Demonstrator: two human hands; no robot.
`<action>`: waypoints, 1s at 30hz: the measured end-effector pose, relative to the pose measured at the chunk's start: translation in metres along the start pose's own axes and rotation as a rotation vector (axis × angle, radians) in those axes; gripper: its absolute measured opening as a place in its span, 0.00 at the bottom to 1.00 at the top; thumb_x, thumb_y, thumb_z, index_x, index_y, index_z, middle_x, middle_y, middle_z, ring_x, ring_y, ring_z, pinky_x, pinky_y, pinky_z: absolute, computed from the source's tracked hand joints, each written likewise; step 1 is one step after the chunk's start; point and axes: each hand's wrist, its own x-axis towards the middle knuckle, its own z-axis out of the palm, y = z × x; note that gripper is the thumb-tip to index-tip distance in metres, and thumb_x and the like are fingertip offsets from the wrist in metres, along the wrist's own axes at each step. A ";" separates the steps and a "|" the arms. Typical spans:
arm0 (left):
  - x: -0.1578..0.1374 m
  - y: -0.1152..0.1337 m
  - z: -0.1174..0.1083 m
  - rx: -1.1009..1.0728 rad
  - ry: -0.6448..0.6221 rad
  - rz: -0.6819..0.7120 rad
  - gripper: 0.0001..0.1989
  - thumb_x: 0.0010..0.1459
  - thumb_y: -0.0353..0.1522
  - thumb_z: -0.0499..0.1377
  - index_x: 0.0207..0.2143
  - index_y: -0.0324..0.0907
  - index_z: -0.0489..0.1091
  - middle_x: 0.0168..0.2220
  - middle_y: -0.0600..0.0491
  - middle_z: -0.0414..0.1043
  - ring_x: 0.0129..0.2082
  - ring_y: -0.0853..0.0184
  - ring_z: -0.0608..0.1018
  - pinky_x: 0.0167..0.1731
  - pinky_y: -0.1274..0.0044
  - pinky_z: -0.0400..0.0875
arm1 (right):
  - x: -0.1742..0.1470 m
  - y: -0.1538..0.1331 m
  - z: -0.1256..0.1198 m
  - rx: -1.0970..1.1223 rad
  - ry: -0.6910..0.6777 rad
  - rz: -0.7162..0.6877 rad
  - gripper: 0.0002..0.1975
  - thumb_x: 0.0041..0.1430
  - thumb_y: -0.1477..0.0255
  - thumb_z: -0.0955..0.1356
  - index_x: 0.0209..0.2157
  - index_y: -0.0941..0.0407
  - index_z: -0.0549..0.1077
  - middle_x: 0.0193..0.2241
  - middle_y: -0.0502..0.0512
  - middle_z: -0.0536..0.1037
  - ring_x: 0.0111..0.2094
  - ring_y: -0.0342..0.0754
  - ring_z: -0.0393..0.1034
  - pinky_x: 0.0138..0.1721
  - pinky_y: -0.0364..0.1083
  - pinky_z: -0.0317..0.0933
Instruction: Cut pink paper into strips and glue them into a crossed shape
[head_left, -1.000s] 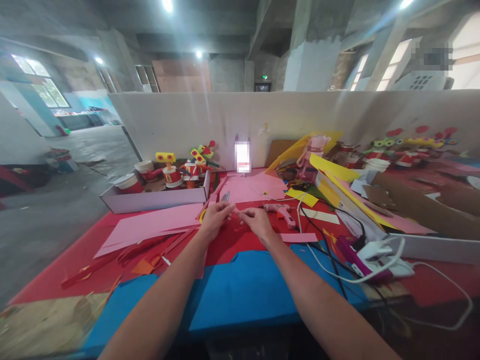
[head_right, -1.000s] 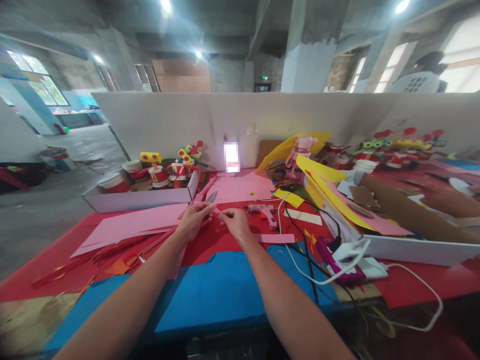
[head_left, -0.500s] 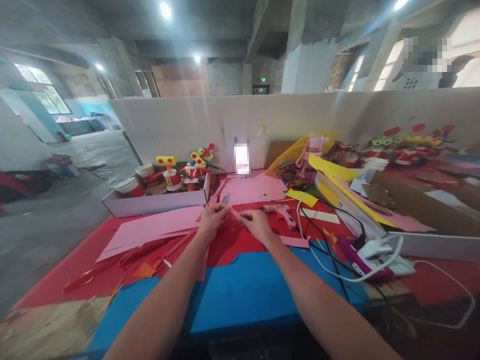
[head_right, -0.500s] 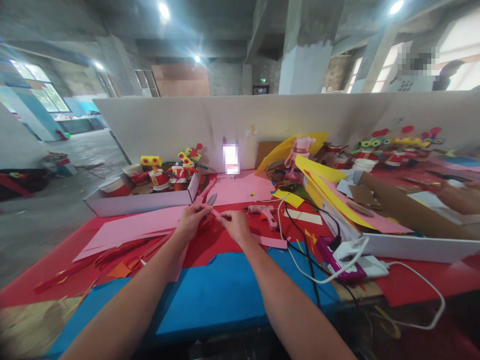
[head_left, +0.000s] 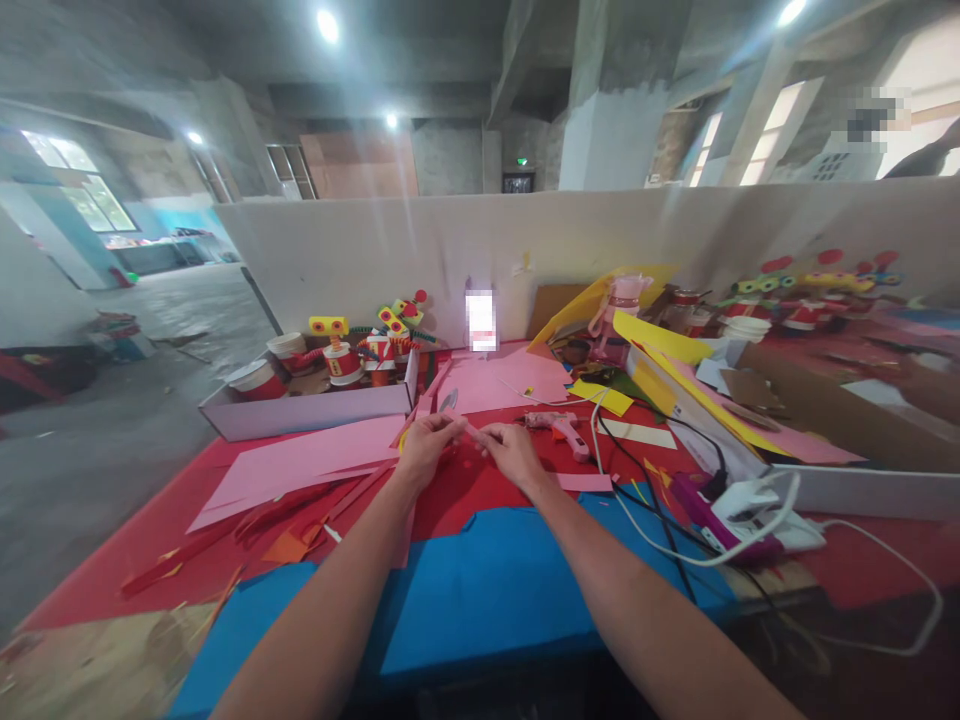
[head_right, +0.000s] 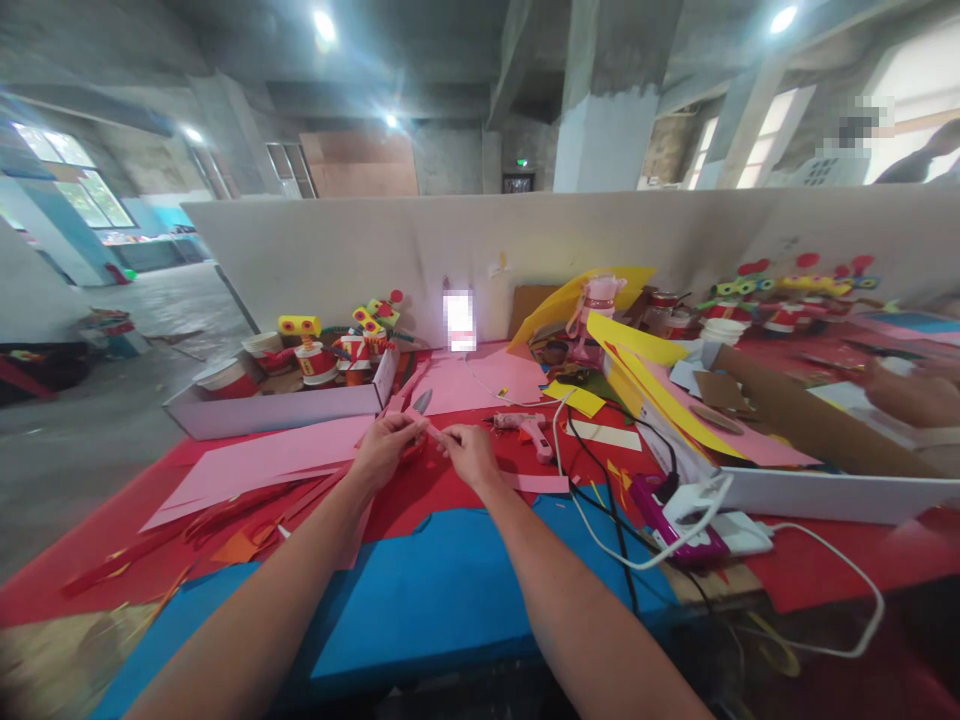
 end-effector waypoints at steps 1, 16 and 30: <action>-0.001 -0.001 0.001 0.039 0.002 -0.020 0.17 0.42 0.41 0.70 0.18 0.39 0.70 0.16 0.54 0.68 0.16 0.74 0.65 0.17 0.79 0.56 | 0.000 0.001 0.001 -0.005 0.003 -0.005 0.15 0.61 0.65 0.65 0.25 0.56 0.79 0.23 0.53 0.80 0.25 0.47 0.74 0.27 0.42 0.60; 0.008 0.008 -0.014 -0.161 0.123 0.046 0.19 0.44 0.45 0.69 0.24 0.37 0.74 0.21 0.54 0.69 0.21 0.74 0.68 0.22 0.80 0.64 | 0.002 0.004 0.003 0.100 0.010 0.081 0.12 0.60 0.70 0.65 0.28 0.57 0.79 0.24 0.54 0.81 0.25 0.46 0.74 0.25 0.41 0.62; 0.004 0.006 -0.006 -0.010 0.043 0.018 0.17 0.43 0.41 0.70 0.17 0.39 0.69 0.16 0.54 0.68 0.17 0.74 0.67 0.18 0.79 0.59 | 0.001 0.004 0.000 0.004 0.027 -0.022 0.09 0.55 0.67 0.71 0.36 0.56 0.79 0.34 0.56 0.83 0.34 0.50 0.76 0.38 0.46 0.65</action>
